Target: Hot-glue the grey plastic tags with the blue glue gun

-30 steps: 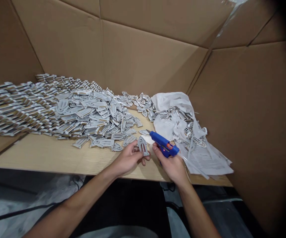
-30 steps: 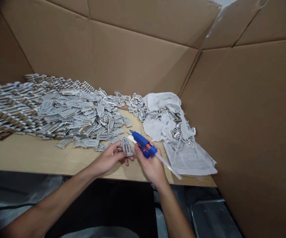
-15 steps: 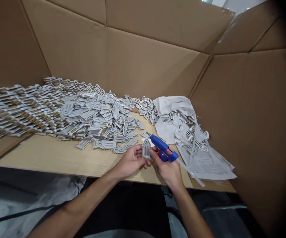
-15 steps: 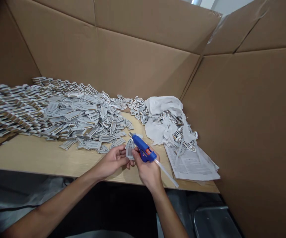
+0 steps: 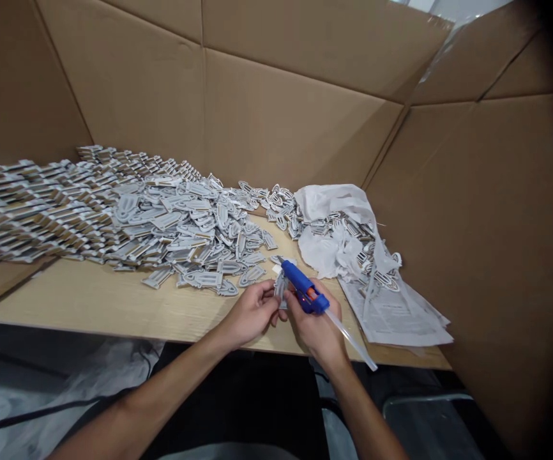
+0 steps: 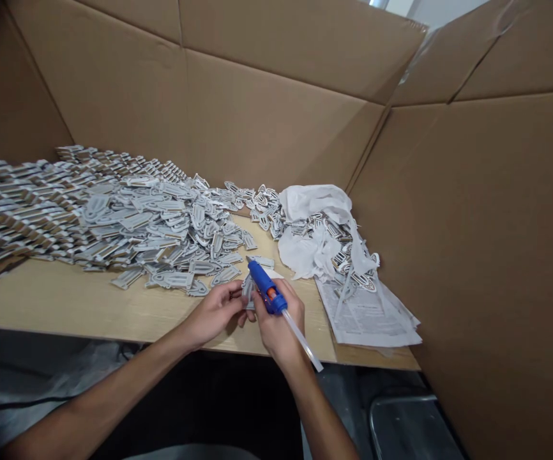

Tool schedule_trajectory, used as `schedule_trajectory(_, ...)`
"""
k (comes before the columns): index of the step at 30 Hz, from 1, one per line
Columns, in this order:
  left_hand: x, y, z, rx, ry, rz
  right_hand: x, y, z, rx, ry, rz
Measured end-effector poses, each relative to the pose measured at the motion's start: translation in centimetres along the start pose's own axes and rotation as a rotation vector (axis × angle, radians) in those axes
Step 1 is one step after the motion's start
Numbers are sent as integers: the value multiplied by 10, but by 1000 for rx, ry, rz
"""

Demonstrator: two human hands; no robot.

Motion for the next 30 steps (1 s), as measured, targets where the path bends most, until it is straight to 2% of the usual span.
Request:
schedule_trajectory(4, -4, 2, 0, -5, -37, 76, -10, 2, -15, -54, -37, 25)
schedule_trajectory(7, -10, 2, 3, 16, -90, 165, -20, 5, -19, -19, -35, -44)
schedule_trajectory(10, -15, 2, 4, 26, -129, 211, -32, 6, -22, -53, -151, -139)
schedule_trajectory(13, -15, 2, 4, 28, -121, 209, -38, 7, -24, -120, -263, -231)
schedule_trajectory(16, -17, 3, 4, 40, -112, 216, -39, 8, -25, -147, -295, -269)
schedule_trajectory(19, -18, 3, 2, 29, -158, 220, -38, 8, -24, -140, -290, -270)
schedule_trajectory(26, -20, 4, 0, -87, -469, 224, -38, 10, -17, -111, -313, -232)
schedule_trajectory(30, -19, 4, 1, -119, -526, 219, -39, 11, -16, -98, -288, -221)
Point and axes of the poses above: each hand's wrist, its own y-axis towards the middle knuckle, its own x-axis out of the palm, z = x × y, the point moved 7 cm from there along y, towards the middle knuckle, and after that the axes turned 7 degrees about -y, right-handed, at the moved point
